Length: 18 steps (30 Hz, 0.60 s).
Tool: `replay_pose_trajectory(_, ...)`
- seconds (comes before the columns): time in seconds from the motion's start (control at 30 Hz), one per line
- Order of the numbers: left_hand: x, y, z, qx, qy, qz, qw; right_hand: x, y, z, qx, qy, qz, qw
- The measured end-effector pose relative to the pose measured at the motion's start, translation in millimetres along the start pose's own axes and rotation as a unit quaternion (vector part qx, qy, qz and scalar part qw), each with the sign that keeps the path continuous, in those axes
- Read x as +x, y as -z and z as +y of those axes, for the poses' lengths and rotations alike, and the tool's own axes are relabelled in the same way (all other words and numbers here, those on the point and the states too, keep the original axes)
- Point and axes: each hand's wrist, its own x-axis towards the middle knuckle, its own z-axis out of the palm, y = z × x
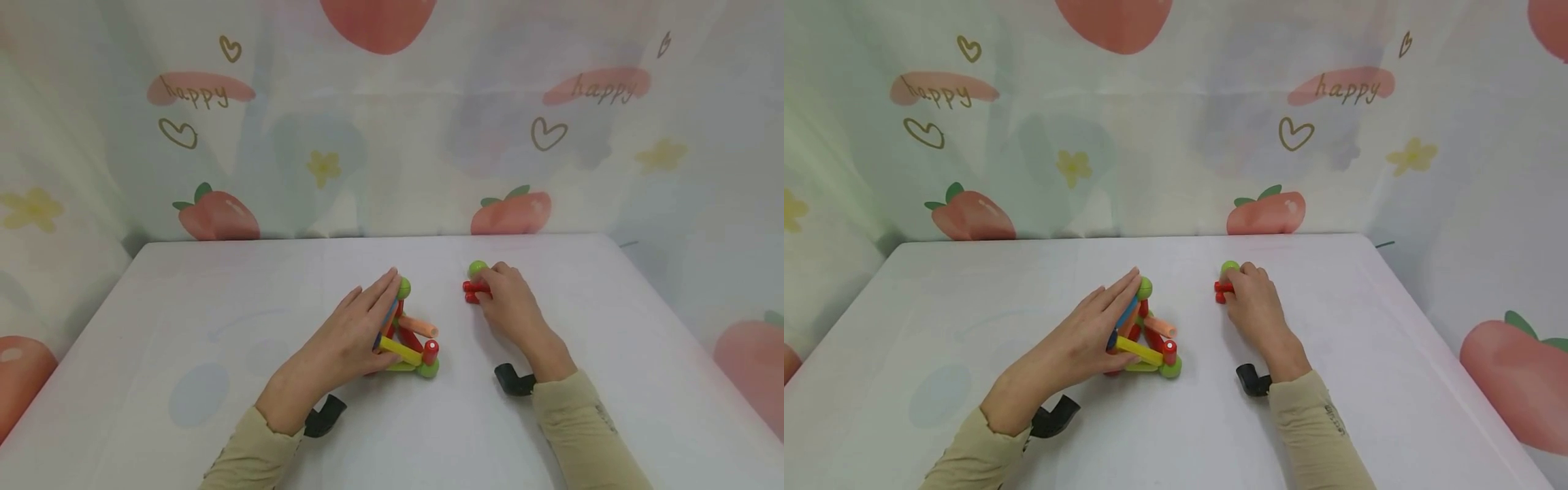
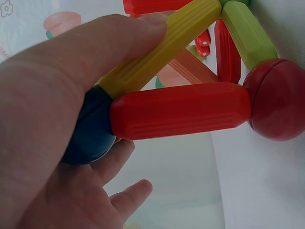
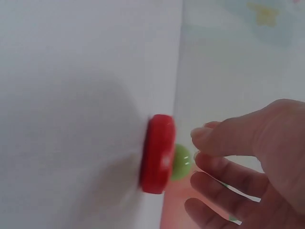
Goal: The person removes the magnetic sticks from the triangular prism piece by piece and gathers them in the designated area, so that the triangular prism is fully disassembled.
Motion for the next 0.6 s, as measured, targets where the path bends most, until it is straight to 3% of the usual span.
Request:
replay_pose_trajectory(0.3,-0.1,-0.1,1.8,-0.003,0.012,-0.014,0.9998,-7.1,14,-27,0.074,0.034,-0.001,0.9967)
replay_pose_trajectory(0.6,-0.1,1.1,2.4,-0.006,0.015,-0.012,0.9998,-15.8,16,-51,0.085,0.096,-0.041,0.9908)
